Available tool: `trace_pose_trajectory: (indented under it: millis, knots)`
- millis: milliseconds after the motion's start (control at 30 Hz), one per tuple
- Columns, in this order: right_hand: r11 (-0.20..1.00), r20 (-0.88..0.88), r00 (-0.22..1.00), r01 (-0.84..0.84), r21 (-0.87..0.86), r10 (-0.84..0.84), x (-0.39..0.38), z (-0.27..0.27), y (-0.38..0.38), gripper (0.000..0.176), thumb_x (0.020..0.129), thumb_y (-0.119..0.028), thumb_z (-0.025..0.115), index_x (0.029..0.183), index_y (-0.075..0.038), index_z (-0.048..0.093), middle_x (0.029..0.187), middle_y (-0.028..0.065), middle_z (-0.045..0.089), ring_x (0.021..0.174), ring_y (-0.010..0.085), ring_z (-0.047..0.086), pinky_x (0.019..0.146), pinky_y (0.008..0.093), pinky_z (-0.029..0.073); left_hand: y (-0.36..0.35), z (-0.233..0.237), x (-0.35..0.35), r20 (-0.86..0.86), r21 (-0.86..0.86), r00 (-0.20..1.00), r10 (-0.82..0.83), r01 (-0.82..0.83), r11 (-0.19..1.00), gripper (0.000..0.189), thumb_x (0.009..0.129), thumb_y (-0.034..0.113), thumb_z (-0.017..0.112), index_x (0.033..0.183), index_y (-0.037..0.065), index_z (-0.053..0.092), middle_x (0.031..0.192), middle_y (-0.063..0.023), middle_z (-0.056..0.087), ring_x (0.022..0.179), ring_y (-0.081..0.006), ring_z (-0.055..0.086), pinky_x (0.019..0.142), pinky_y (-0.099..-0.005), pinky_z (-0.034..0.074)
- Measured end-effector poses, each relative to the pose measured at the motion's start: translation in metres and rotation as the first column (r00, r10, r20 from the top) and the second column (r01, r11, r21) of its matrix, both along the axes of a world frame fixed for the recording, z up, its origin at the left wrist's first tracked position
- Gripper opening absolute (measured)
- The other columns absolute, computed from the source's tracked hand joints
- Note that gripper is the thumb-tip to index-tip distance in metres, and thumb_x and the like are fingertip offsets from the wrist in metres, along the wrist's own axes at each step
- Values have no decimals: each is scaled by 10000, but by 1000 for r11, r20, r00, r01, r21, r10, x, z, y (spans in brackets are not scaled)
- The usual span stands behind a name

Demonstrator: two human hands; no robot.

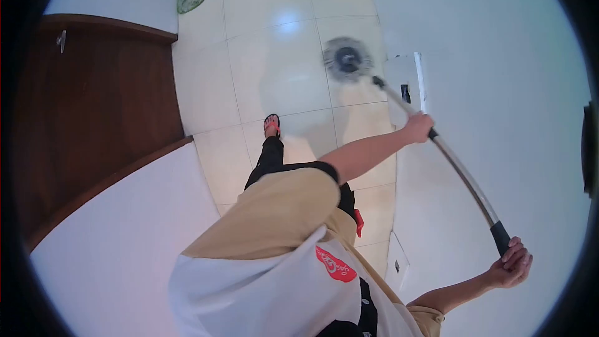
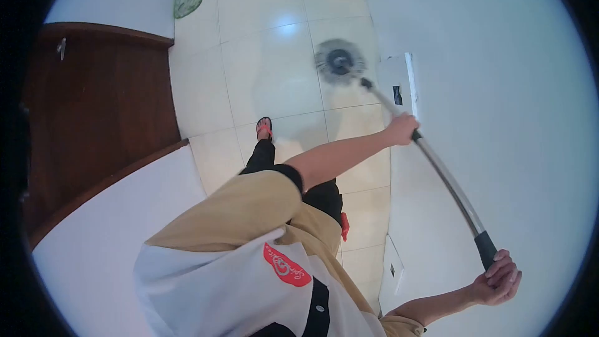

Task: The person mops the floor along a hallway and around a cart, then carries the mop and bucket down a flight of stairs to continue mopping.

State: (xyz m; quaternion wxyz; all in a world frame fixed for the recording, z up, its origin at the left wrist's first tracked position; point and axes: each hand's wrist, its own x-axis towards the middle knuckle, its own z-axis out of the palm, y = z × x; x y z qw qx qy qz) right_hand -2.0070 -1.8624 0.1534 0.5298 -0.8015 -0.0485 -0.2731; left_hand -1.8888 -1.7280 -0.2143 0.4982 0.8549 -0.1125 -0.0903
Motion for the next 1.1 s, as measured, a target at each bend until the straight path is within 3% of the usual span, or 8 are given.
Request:
trace_pose_trajectory:
  millis: [133,367,467,667,700,767,900,1100]
  knots:
    - [979,48,988,135,151,-144,15,12,25,332,785,-135,344,479,-139,216,408,-5,159,389,101,194,554,314,334,16,27,15,9,-114,1000,-26,26,993,142,586,87,588,726,73,572,761,-102,554,838,-279,519,685,-431,437]
    - [806,-108,910,-294,513,400,56,-44,55,353,815,-184,354,485,-162,233,392,-20,199,367,95,218,513,295,310,170,-13,-89,50,57,969,240,-243,968,166,583,65,563,741,61,514,783,-115,536,848,-292,514,680,-410,441]
    - [757,-107,832,-433,489,545,44,-121,160,307,812,-203,377,526,-115,305,390,-6,279,366,118,296,452,318,324,294,-64,-137,-104,300,927,359,-315,900,250,575,55,557,818,74,498,855,-110,532,891,-283,498,664,-425,441]
    - [724,-81,820,-450,523,567,-6,-229,386,314,798,-88,411,494,-46,348,424,98,432,357,128,388,512,324,442,551,-143,-160,89,547,872,481,-447,708,155,642,76,550,791,117,534,853,-80,518,865,-279,504,684,-401,447]
    - [804,-231,821,-383,454,522,-12,-245,412,325,803,-95,427,493,-32,355,436,99,447,372,127,415,478,288,436,583,-142,-157,97,542,816,570,-524,657,108,653,60,534,750,109,532,832,-82,518,852,-286,510,676,-390,438]
    - [723,-156,774,-472,504,613,-7,-272,471,331,816,-52,418,498,-24,329,461,79,447,411,117,431,459,264,424,632,-150,-157,235,218,752,616,-659,720,232,568,32,640,749,100,513,804,-65,508,862,-263,493,685,-373,418]
    - [594,-95,651,-612,522,753,1,-277,544,333,819,13,374,494,-36,323,418,32,350,405,112,387,575,306,447,667,-141,-166,313,175,620,720,-783,597,294,538,9,660,776,88,505,813,-58,511,908,-258,464,735,-353,415]
    - [565,-335,458,-710,420,824,33,-174,537,352,822,-30,397,474,-24,351,414,27,359,400,98,389,552,288,445,595,-83,-217,324,123,387,863,-922,367,279,570,-18,621,802,77,500,851,-67,522,926,-270,452,749,-345,405]
